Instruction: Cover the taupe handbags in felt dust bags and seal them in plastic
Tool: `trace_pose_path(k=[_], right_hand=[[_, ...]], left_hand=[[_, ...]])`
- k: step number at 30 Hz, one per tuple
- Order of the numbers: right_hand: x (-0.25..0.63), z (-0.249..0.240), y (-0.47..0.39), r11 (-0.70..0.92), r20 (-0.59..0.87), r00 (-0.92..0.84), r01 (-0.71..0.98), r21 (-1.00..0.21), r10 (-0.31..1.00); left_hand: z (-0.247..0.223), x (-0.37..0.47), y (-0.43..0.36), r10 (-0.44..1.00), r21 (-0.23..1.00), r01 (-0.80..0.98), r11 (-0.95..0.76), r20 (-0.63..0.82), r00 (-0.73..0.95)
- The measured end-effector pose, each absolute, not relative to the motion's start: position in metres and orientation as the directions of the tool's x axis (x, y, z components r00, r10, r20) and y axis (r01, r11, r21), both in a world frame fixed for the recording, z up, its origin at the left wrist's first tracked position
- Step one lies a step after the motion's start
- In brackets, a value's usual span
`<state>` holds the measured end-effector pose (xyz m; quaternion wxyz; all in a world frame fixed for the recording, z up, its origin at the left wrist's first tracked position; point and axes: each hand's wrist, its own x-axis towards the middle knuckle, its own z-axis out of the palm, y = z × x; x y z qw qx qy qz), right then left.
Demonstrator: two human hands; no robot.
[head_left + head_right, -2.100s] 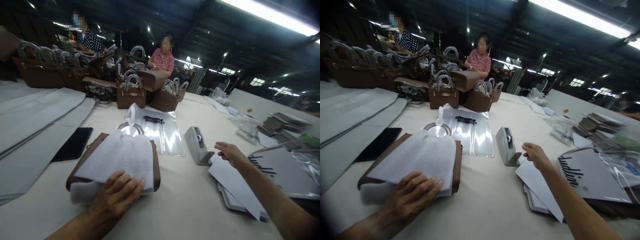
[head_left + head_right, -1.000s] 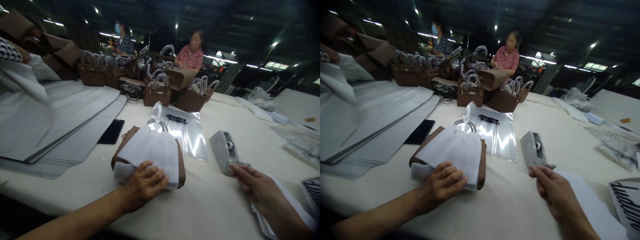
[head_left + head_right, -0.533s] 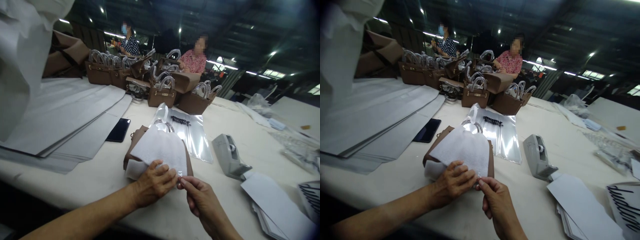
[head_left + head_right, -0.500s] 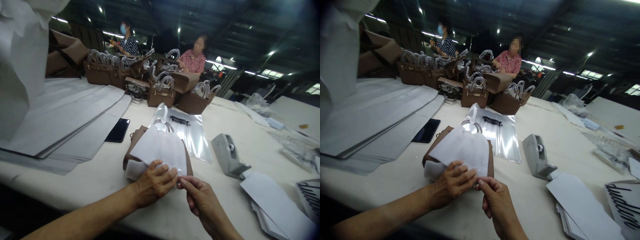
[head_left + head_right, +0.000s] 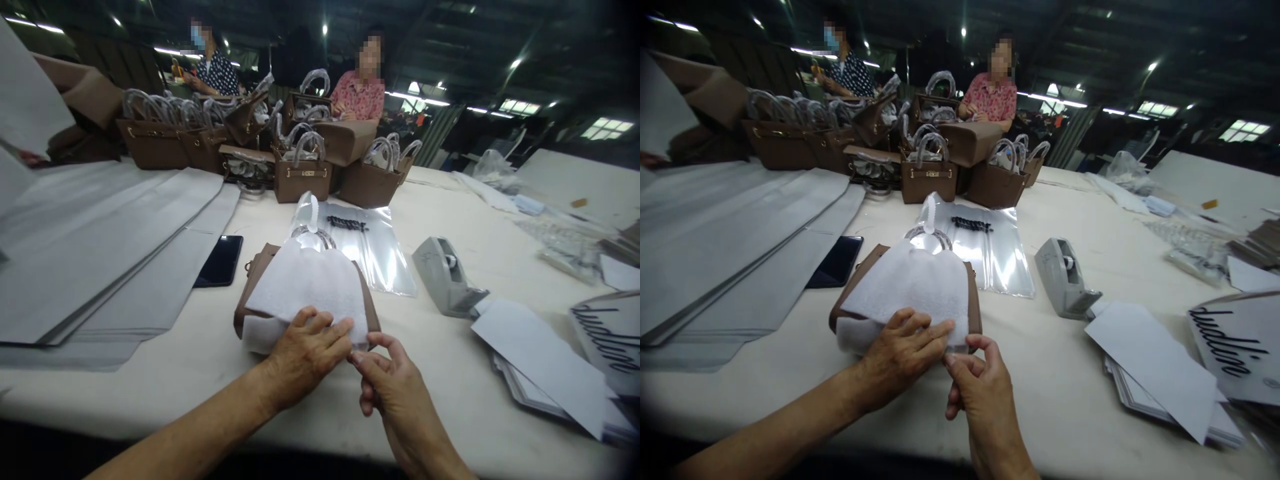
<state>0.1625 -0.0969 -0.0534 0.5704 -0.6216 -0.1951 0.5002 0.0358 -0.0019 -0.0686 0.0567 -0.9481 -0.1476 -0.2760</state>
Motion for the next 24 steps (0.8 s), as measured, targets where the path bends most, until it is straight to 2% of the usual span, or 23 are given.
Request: trace_pose_path(k=[4,8,15,17,19,20,22,24], right_hand=[[0.163,-0.066,-0.098,-0.248,-0.385,0.487,-0.323,-0.913,0.784],[0.165,-0.078,-0.094,-0.235,-0.35,0.518,-0.275,-0.932,0.781],[0.191,-0.1,-0.108,-0.405,-0.395,0.53,-0.105,-0.909,0.75],[0.202,-0.092,-0.112,-0.334,-0.275,0.62,-0.022,-0.942,0.735],[0.206,-0.075,-0.105,-0.173,-0.04,0.651,0.143,-0.974,0.758],[0.205,-0.064,-0.097,-0.076,0.087,0.607,0.237,-0.969,0.79],[0.194,-0.044,-0.072,0.134,0.294,0.409,0.376,-0.917,0.864],[0.175,-0.028,-0.043,0.312,0.407,0.144,0.435,-0.845,0.902]], left_hand=[[-0.069,0.035,-0.001,0.249,-0.034,0.309,-0.951,0.511,0.823],[-0.07,0.033,0.002,0.201,-0.108,0.288,-0.952,0.489,0.849],[-0.067,0.027,0.005,0.111,-0.224,0.217,-0.95,0.408,0.906],[-0.067,0.026,0.004,0.107,-0.253,0.218,-0.942,0.391,0.914],[-0.068,0.027,0.001,0.117,-0.271,0.23,-0.935,0.376,0.919],[-0.069,0.028,-0.001,0.123,-0.272,0.234,-0.933,0.369,0.921],[-0.072,0.032,-0.007,0.136,-0.258,0.244,-0.935,0.375,0.917],[-0.075,0.036,-0.012,0.176,-0.229,0.281,-0.932,0.392,0.903]])
